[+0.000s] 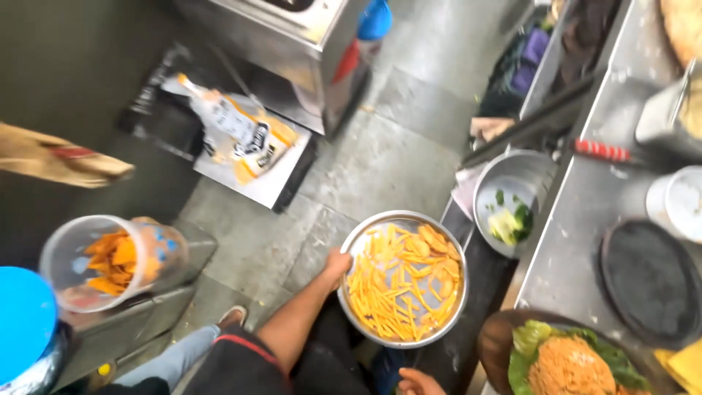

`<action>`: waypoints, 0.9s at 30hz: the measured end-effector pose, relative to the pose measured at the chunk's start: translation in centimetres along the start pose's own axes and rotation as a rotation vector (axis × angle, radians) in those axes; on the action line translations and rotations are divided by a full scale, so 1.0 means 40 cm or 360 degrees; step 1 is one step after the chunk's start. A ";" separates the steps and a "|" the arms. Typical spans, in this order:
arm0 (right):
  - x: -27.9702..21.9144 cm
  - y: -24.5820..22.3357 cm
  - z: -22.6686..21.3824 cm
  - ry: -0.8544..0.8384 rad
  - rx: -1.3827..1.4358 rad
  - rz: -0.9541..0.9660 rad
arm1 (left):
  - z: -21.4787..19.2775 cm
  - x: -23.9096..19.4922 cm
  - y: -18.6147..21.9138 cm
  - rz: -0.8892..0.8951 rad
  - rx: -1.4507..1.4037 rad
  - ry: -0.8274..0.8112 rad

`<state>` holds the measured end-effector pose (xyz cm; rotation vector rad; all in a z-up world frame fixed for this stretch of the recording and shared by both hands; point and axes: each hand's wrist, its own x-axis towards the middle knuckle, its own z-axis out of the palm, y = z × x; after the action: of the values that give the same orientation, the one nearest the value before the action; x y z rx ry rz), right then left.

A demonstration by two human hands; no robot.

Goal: The person assembles a plated dish at a stainless steel prep counter. They arrange lettuce leaves on a plate, ladle vegetable curry and a mound of rice onto the lettuce, retrieve fried potato sticks from a deep fryer into a tray, place the fries on the plate, and finish by spooning sauce over the dish.

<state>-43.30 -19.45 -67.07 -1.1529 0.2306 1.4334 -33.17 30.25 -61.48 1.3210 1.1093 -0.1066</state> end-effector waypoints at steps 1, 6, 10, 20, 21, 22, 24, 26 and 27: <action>0.036 -0.084 0.013 0.0015 -0.0179 -0.0149 | -0.045 -0.012 0.024 -0.0084 -0.0104 0.0061; -0.027 -0.658 0.394 0.0301 -0.0914 -0.0920 | -0.299 -0.038 0.123 0.0031 -0.0483 0.0211; -0.062 -1.058 0.686 0.0427 -0.1426 -0.0902 | -0.448 -0.026 0.234 0.0134 -0.0917 0.0328; 0.217 -1.834 1.182 -0.0224 -0.2439 -0.0960 | -0.697 -0.010 0.509 0.0234 -0.0938 0.0937; 0.270 -1.924 1.210 -0.0187 -0.2335 -0.1285 | -0.708 -0.014 0.524 0.0304 -0.1108 0.0960; 0.324 -2.015 1.239 -0.0151 -0.2209 -0.1603 | -0.717 -0.016 0.539 0.0377 -0.1276 0.0981; 0.403 -2.194 1.293 0.0368 -0.2646 -0.2165 | -0.728 -0.064 0.572 0.0417 -0.1445 0.1054; 0.540 -2.354 1.280 0.0951 -0.3002 -0.2736 | -0.717 -0.084 0.557 0.0449 -0.1621 0.1131; 0.640 -2.441 1.253 0.0880 -0.3111 -0.2178 | -0.709 -0.065 0.540 0.0424 -0.1647 0.1275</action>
<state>19.52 58.46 -15.28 -2.3278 -1.6361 -0.3963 -37.39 58.53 -40.04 0.5133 1.3263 1.1381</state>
